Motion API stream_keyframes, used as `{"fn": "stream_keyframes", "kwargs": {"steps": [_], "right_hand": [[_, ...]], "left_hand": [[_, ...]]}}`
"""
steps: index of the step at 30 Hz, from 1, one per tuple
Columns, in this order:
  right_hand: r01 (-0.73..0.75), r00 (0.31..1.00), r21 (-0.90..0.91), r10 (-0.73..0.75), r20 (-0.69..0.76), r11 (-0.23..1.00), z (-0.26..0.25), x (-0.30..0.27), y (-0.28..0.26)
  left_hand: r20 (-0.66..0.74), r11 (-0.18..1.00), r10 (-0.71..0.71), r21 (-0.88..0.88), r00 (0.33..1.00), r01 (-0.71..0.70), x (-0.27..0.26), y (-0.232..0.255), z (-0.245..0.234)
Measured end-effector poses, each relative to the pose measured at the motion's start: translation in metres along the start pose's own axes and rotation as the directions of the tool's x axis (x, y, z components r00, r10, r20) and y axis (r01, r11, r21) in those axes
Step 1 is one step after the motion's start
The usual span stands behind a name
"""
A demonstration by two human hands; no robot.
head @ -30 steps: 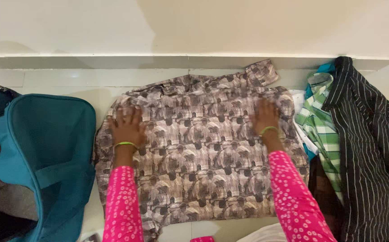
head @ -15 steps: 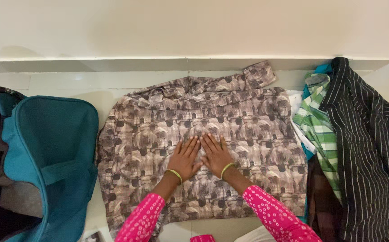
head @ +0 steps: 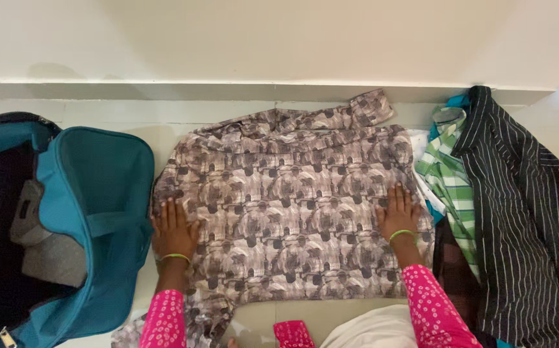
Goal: The person buttons a patterned shirt and then folds it on the floor next to a blue bag.
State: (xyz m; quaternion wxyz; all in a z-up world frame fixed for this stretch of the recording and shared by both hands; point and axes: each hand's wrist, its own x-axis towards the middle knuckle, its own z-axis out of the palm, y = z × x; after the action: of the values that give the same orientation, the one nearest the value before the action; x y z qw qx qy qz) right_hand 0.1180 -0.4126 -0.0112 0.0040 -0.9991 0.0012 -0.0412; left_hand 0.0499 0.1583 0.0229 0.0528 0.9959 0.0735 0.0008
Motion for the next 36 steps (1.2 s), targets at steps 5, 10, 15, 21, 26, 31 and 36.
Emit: {"fn": "stream_keyframes", "kwargs": {"steps": [5, 10, 15, 21, 26, 31, 36], "right_hand": [[-0.034, 0.959, 0.166, -0.015, 0.282, 0.986, -0.047, -0.018, -0.112], [0.508, 0.742, 0.144, -0.517, 0.426, 0.849, -0.036, -0.079, -0.195], [0.475, 0.665, 0.118, -0.443, 0.601, 0.872, -0.062, -0.072, -0.163], [0.419, 0.627, -0.189, -0.132, 0.768, 0.888, -0.103, -0.054, -0.075], [0.253, 0.729, -0.285, 0.012, 0.684, 0.924, -0.080, -0.073, 0.010], [0.147, 0.772, -0.339, 0.106, 0.627, 0.929, -0.067, -0.081, 0.021], [0.239, 0.834, -0.021, -0.194, 0.517, 0.971, -0.103, -0.079, -0.053]], "left_hand": [[0.018, 0.951, 0.174, -0.262, 0.985, -0.163, -0.008, 0.112, -0.045], [0.253, 0.916, 0.384, -0.228, 0.888, -0.331, -0.049, 0.195, -0.005], [0.415, 0.941, 0.339, -0.147, 0.845, -0.305, -0.052, 0.162, 0.015], [0.331, 0.984, 0.099, 0.106, 0.939, -0.141, -0.064, 0.054, -0.012], [0.275, 0.995, -0.074, 0.083, 0.959, 0.053, -0.082, -0.020, 0.003], [0.199, 0.979, -0.114, 0.191, 0.973, 0.076, -0.092, -0.017, -0.002], [0.378, 0.989, 0.014, -0.143, 0.926, 0.043, -0.074, 0.060, -0.022]]}}
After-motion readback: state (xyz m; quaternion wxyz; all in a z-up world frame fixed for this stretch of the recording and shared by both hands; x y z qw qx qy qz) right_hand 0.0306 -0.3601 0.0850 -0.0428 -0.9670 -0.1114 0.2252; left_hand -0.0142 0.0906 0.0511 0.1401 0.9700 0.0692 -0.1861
